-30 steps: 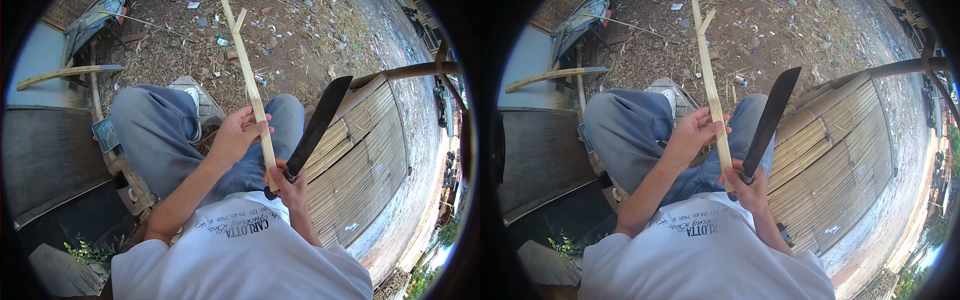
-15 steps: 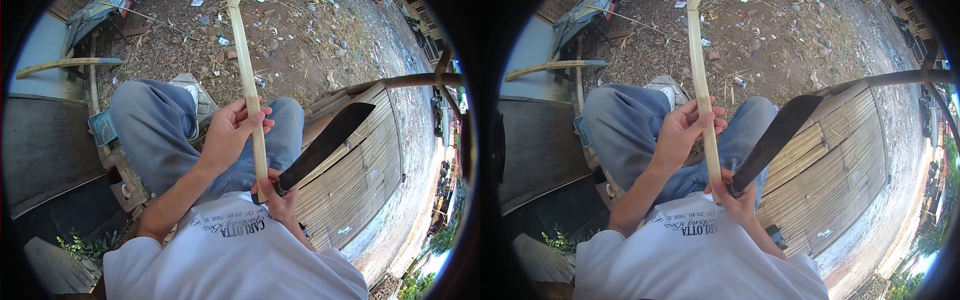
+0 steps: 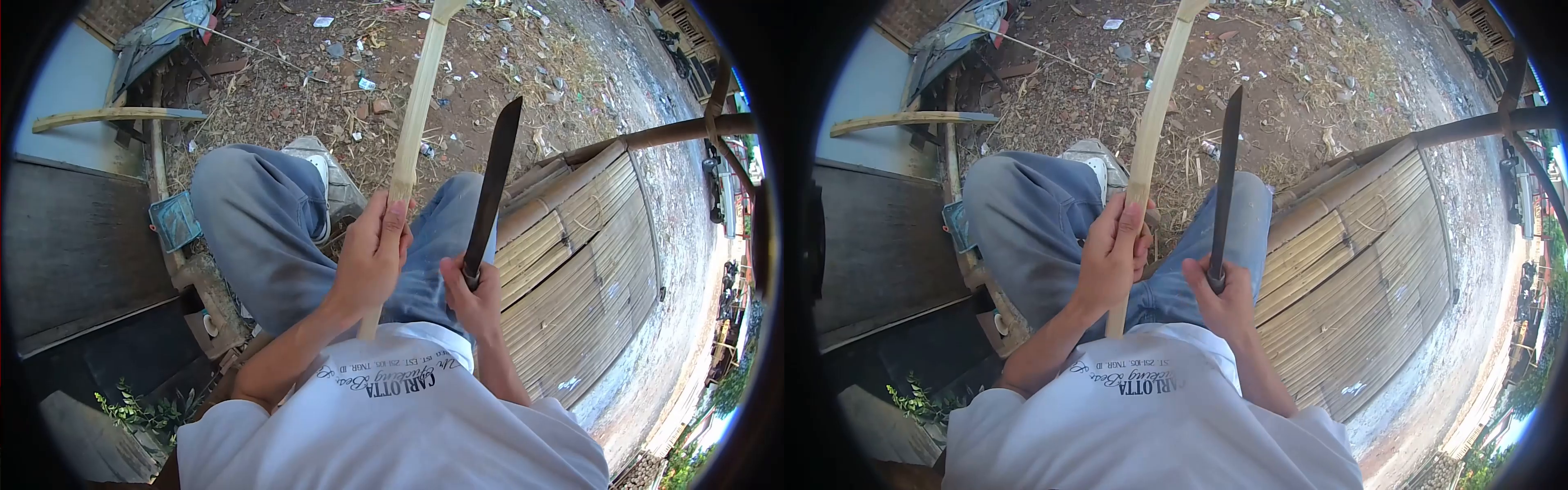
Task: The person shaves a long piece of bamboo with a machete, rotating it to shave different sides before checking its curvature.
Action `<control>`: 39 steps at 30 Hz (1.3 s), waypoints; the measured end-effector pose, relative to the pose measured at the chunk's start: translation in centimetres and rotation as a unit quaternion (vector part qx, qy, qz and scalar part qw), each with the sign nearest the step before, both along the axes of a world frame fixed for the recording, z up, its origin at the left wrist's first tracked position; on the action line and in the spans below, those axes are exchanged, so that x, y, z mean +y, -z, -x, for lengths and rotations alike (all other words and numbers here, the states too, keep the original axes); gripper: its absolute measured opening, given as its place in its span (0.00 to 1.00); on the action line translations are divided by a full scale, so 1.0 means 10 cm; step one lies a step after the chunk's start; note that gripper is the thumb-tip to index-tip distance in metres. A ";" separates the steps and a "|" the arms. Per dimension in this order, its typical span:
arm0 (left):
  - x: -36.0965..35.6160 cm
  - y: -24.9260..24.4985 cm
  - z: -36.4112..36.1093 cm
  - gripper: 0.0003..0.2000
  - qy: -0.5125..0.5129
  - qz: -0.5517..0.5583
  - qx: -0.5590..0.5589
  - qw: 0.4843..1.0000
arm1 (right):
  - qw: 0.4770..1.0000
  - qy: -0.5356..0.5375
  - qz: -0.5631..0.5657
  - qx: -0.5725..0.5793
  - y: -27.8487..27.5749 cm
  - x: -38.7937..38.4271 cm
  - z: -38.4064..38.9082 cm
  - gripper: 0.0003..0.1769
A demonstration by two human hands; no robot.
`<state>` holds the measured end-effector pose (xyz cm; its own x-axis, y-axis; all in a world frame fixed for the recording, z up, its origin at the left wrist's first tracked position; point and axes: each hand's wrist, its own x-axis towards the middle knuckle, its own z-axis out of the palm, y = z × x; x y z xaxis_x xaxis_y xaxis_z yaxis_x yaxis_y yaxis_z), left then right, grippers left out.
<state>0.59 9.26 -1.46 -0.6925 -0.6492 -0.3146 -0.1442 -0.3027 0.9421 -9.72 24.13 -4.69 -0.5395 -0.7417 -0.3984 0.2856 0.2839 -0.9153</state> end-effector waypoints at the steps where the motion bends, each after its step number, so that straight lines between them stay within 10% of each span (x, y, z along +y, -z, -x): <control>1: 0.00 0.07 -0.05 0.15 0.003 0.063 -0.009 0.998 | 0.990 -0.030 -0.053 0.126 -0.09 -0.04 0.12 0.16; 9: 0.05 -0.09 -0.16 0.13 0.102 0.276 -0.076 0.953 | 0.784 -0.188 -0.061 0.588 -0.30 -0.53 0.57 0.07; 39: -0.10 -0.01 -0.10 0.16 0.064 0.301 -0.118 0.944 | 0.793 -0.218 -0.105 0.559 -0.04 -0.88 0.53 0.08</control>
